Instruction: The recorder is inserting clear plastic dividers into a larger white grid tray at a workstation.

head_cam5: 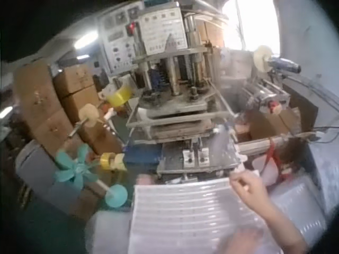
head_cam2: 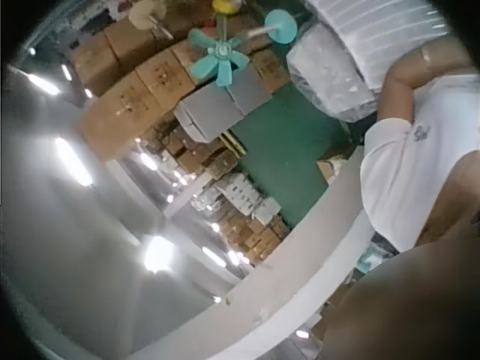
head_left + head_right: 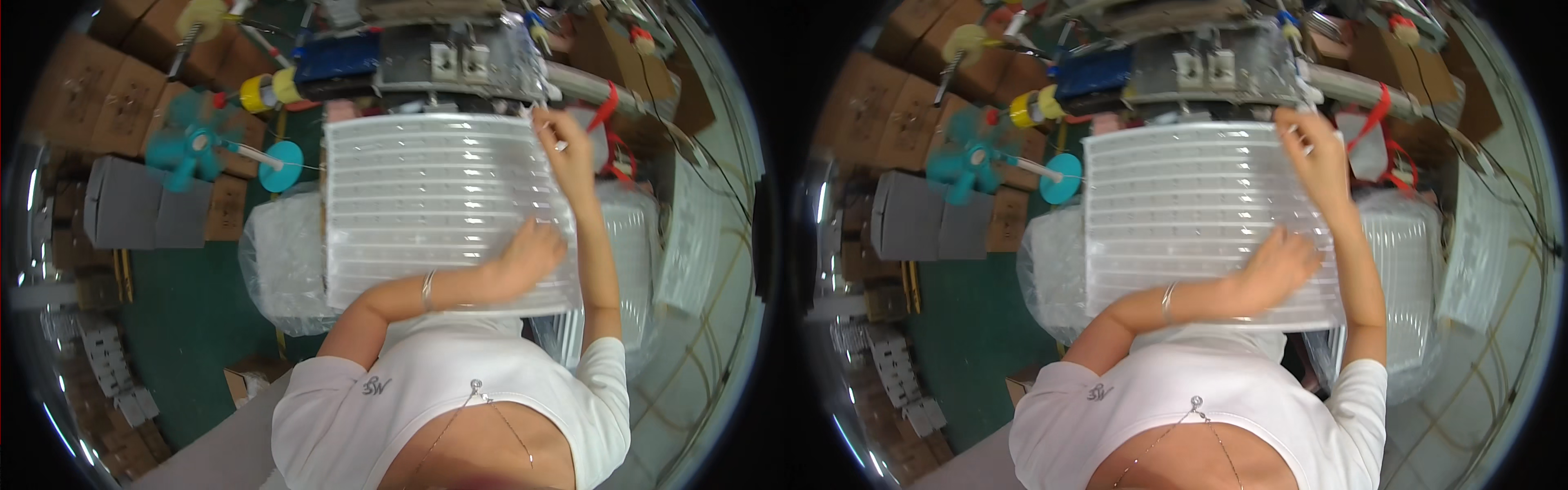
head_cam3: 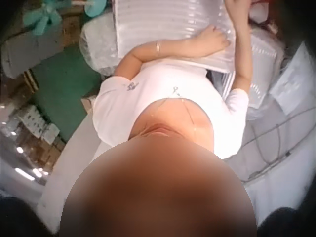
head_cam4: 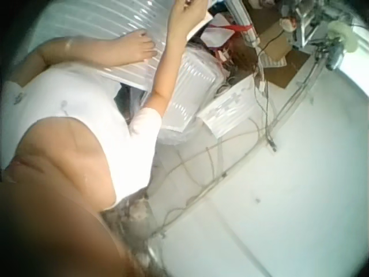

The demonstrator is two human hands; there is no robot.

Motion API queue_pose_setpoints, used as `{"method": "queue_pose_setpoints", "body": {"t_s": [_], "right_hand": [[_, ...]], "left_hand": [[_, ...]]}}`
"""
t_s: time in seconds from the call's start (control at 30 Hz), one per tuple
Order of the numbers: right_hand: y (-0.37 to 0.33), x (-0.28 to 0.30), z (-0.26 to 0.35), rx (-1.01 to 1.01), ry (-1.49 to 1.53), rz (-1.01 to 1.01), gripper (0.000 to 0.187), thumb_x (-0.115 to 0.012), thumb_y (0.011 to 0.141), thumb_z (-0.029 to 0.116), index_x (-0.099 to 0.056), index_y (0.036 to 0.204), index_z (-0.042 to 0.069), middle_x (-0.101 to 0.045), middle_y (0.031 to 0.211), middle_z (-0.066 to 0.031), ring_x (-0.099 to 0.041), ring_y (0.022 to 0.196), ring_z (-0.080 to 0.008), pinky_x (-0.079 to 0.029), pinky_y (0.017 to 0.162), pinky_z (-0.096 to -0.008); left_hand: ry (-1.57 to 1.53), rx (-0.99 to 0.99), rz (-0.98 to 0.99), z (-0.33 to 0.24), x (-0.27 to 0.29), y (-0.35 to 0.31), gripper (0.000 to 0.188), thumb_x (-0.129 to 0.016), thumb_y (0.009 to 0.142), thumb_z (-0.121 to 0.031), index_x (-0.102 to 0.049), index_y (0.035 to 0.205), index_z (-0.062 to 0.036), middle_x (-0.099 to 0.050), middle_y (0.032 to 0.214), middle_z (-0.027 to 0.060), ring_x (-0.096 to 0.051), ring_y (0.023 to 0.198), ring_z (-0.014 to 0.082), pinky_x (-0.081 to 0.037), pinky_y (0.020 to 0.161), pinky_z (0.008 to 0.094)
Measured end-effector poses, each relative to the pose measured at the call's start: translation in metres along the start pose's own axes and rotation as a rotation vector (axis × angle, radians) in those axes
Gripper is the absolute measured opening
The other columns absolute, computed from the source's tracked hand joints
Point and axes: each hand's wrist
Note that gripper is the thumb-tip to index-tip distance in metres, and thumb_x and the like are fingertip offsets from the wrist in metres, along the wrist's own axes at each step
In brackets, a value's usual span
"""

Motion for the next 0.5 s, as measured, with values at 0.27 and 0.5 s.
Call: {"method": "queue_pose_setpoints", "body": {"t_s": [0.27, 0.5], "right_hand": [[-0.051, -0.181, 0.082, 0.590, -0.032, 0.646, 0.029, -0.063, 0.076, 0.013, -0.064, 0.105, 0.013, -0.059, 0.091, -0.0070, -0.060, 0.080, -0.0246, -0.049, 0.071, -0.0379], [-0.116, -0.285, 0.027, 0.782, -0.235, 0.787, 0.038, -0.066, 0.073, 0.016, -0.059, 0.110, 0.015, -0.055, 0.096, -0.0081, -0.058, 0.084, -0.0247, -0.047, 0.071, -0.0365]], "left_hand": [[-0.746, 0.019, -0.234, 0.011, 0.084, -0.067, 0.012, -0.063, 0.079, -0.012, -0.064, 0.090, -0.0084, -0.060, 0.076, 0.0084, -0.059, 0.067, 0.0248, -0.046, 0.064, 0.0346], [-0.895, 0.663, -0.569, 0.075, 0.129, -0.087, 0.014, -0.062, 0.083, -0.002, -0.064, 0.097, 0.0013, -0.066, 0.085, 0.0050, -0.061, 0.076, 0.0119, -0.048, 0.069, 0.0254]]}}
Point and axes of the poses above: each hand's wrist, its own y-axis towards the middle knuckle, its own x-axis out of the back of the hand, z = x × y
